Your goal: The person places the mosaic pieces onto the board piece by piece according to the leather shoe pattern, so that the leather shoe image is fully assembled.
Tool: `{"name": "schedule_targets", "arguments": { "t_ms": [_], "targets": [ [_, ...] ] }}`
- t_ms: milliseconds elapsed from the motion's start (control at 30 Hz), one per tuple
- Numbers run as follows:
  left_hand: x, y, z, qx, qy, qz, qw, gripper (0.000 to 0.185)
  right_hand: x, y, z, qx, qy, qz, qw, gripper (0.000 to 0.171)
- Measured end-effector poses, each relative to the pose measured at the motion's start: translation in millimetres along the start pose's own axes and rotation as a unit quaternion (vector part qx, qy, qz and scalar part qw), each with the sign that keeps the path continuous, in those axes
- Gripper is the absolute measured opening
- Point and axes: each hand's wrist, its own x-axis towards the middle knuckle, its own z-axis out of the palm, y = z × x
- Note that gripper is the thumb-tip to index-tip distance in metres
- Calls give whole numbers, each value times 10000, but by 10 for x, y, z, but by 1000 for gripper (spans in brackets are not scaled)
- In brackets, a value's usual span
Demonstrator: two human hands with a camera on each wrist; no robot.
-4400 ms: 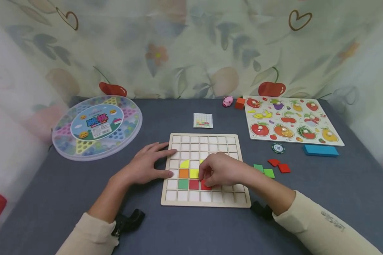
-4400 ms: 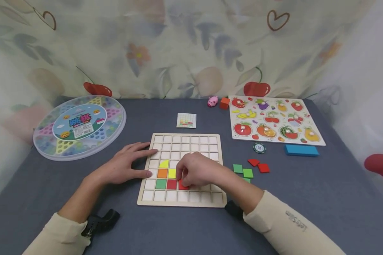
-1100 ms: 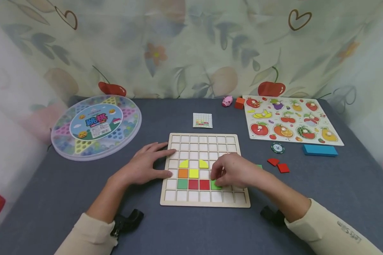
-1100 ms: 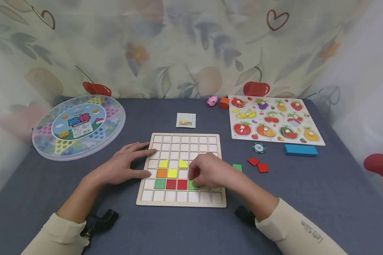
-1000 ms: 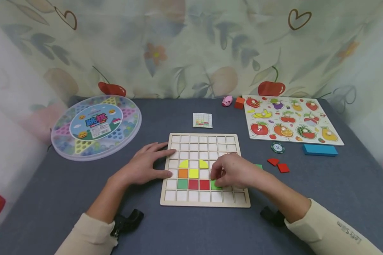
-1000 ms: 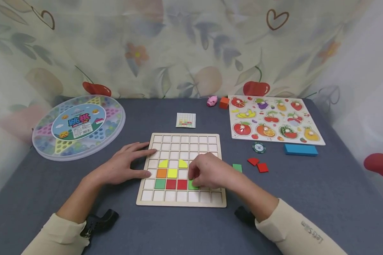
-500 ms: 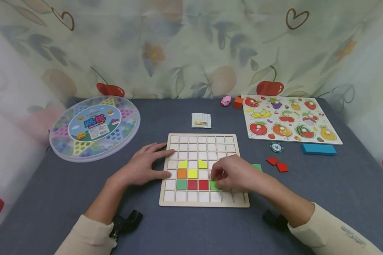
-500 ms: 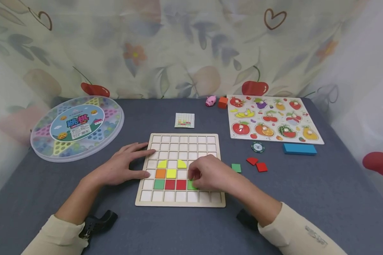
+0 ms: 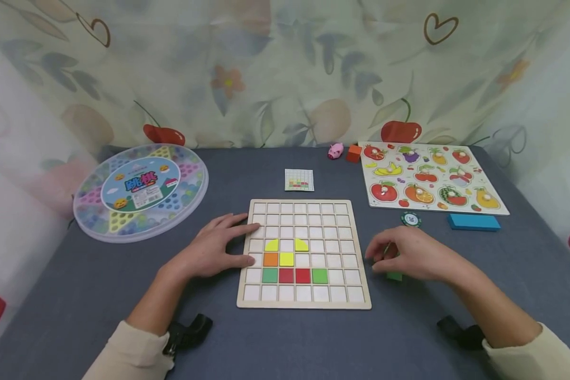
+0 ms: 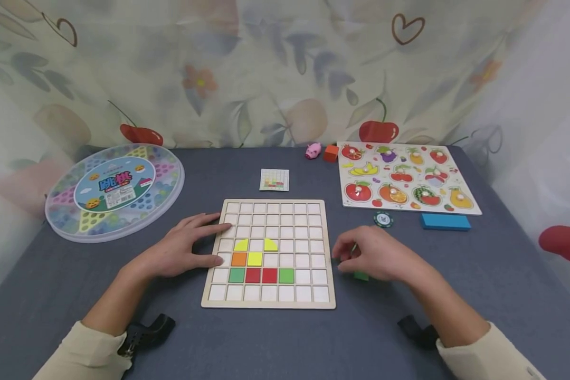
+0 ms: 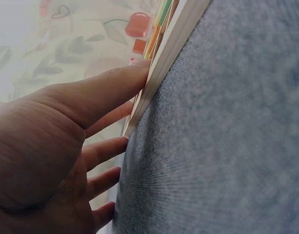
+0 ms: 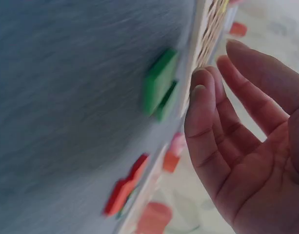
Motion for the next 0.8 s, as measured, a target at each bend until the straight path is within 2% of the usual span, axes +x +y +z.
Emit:
{"name": "schedule_targets", "arguments": {
  "t_ms": [233,433,667,800],
  "targets": [
    [0,-2,2,1,-12,-10,10000,76,-150,275,41,-210,73,288,9993,27],
    [-10,-2,-3,-21,-7,-21,10000,76,-161,247,79,-482,136,292,9983,23],
    [0,11,-13,5,2,-7,10000,76,-106,92,-23,241,-91,501,9984,16],
    [-4,16,-16,-5,-16,-14,10000,76,-10,-20,-50,584,-227,318,9975,13]
  ]
}}
